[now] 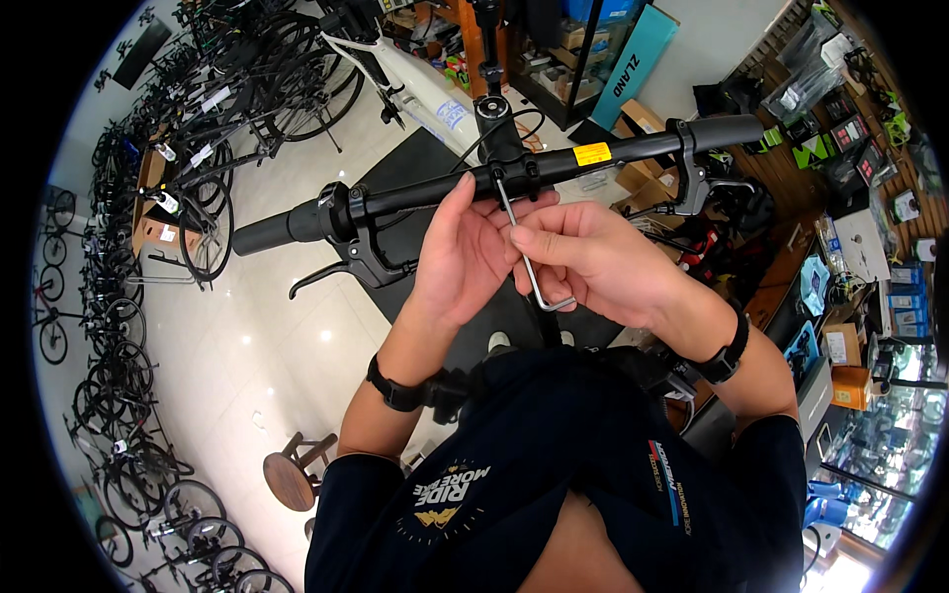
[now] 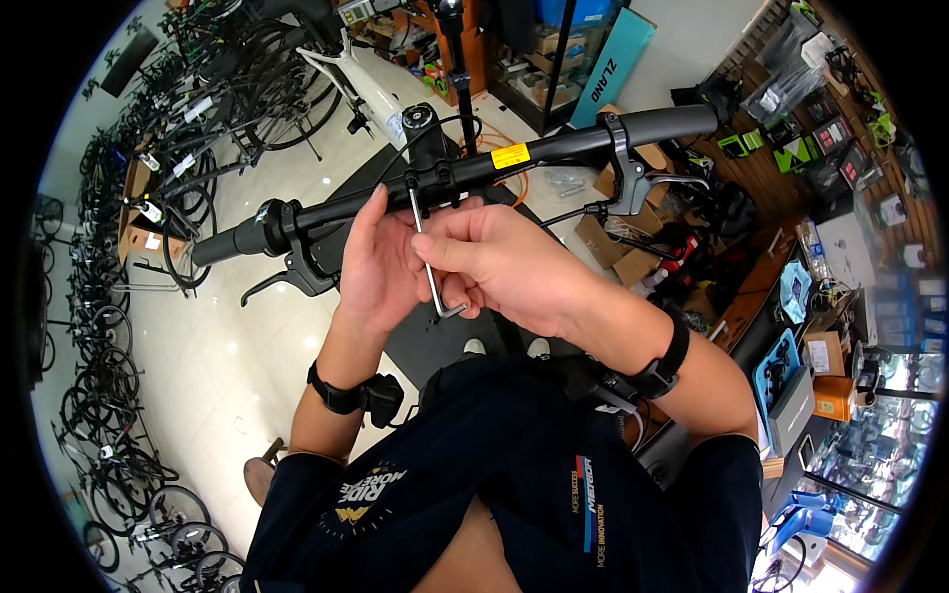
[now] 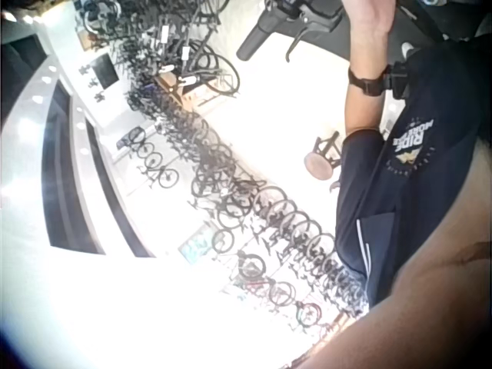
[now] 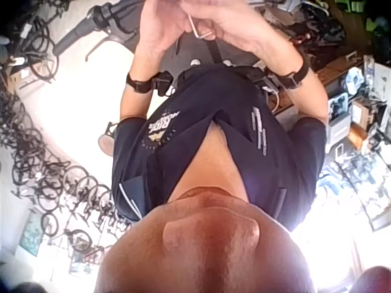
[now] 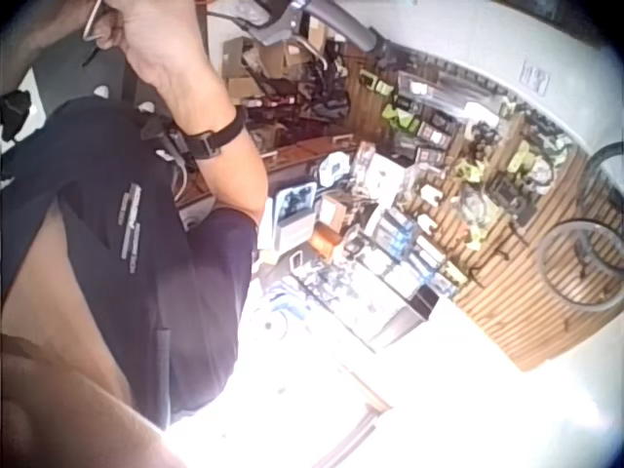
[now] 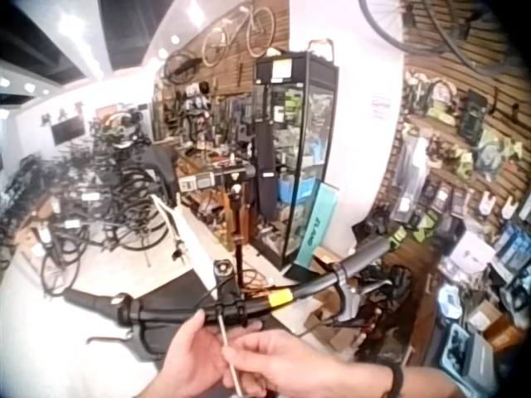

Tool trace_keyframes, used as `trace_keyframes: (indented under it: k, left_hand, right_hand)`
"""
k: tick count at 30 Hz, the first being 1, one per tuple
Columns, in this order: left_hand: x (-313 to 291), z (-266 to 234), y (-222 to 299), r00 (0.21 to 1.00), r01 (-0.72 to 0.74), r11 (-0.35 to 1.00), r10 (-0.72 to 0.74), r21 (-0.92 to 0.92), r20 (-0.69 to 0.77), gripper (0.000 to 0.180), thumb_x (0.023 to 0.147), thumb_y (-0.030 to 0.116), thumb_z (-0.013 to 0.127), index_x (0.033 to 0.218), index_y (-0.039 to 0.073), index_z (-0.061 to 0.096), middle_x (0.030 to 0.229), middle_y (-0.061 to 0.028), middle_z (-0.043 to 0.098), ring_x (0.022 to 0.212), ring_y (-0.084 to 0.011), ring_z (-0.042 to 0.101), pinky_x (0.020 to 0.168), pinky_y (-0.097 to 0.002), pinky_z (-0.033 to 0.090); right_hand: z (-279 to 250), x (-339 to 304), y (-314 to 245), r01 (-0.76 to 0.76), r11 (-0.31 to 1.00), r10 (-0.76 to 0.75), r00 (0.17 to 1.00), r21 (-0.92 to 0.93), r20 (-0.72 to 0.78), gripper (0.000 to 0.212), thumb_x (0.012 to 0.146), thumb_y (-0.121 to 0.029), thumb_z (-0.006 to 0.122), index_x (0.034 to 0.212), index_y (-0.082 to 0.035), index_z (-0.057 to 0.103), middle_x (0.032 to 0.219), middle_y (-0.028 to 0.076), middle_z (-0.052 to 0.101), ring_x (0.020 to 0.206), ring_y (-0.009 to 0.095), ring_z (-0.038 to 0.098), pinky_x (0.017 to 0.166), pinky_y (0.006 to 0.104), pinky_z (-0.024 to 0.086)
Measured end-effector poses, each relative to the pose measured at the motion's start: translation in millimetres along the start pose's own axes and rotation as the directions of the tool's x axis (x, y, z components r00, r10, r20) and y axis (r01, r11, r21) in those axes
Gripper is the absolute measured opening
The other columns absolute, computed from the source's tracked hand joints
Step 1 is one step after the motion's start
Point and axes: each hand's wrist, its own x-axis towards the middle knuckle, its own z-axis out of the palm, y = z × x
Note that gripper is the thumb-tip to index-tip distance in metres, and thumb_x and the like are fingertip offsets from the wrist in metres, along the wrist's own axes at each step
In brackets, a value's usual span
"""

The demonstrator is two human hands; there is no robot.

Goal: The person uses an allen key to loosen and tighten bolts on a bicycle's handlebar stem to adjust its position.

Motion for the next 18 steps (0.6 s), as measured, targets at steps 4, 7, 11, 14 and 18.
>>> trace_keyframes:
  k: [4,7,11,14,18]
  left_hand:
    - [-7.6,-11.2,-2.7,1.000,-0.030,0.997,0.029,0.070,0.010,0.053,0.102,0.045,0.039,0.124,-0.002,0.052,0.104,-0.0137,0.063,0.081,-0.0208,0.063,0.065,-0.0298,0.055]
    - [-23.6,3.6,-3.4,0.989,-0.026,0.988,0.048,0.151,-0.141,0.043,0.102,0.039,0.043,0.118,0.001,0.054,0.105,-0.0122,0.062,0.078,-0.0182,0.061,0.064,-0.0275,0.051]
    - [-47.3,11.5,-4.5,0.942,-0.036,0.944,0.142,0.328,-0.305,0.032,0.101,0.034,0.048,0.111,0.004,0.055,0.094,-0.0064,0.061,0.069,-0.0116,0.054,0.061,-0.0245,0.045]
    - [-54.6,5.8,4.9,0.975,-0.090,0.807,0.190,0.584,-0.112,0.026,0.101,0.030,0.051,0.106,0.005,0.056,0.080,-0.0008,0.057,0.063,-0.0059,0.047,0.057,-0.0206,0.038]
    - [-40.1,23.5,10.0,0.947,-0.143,0.788,0.285,0.598,-0.149,0.023,0.098,0.027,0.059,0.098,0.004,0.060,0.066,0.0042,0.049,0.056,-0.0018,0.040,0.050,-0.0181,0.029]
  right_hand:
    - [2.3,2.6,1.8,-0.002,0.999,0.003,1.000,0.040,-0.017,0.022,0.100,-0.024,0.058,0.095,-0.002,0.061,0.077,0.006,0.064,0.055,0.005,0.055,0.049,0.0188,0.041]
    - [1.8,3.1,4.2,0.015,1.000,-0.015,0.998,0.003,-0.054,0.024,0.099,-0.026,0.058,0.092,-0.003,0.060,0.075,0.004,0.064,0.055,0.005,0.056,0.048,0.0177,0.042]
    - [1.2,4.8,4.1,0.022,1.000,-0.023,0.999,-0.016,-0.048,0.026,0.100,-0.027,0.058,0.087,-0.005,0.058,0.072,0.004,0.063,0.053,0.005,0.055,0.047,0.0178,0.043]
    - [5.9,4.0,4.0,0.002,0.999,-0.007,0.997,-0.052,-0.079,0.026,0.100,-0.029,0.057,0.088,-0.006,0.056,0.070,0.005,0.062,0.051,0.005,0.054,0.046,0.0186,0.042]
    - [13.2,-1.1,-2.9,-0.048,0.997,0.039,0.991,-0.066,-0.125,0.024,0.102,-0.028,0.054,0.095,-0.006,0.055,0.068,0.006,0.061,0.049,0.007,0.050,0.045,0.0201,0.039]
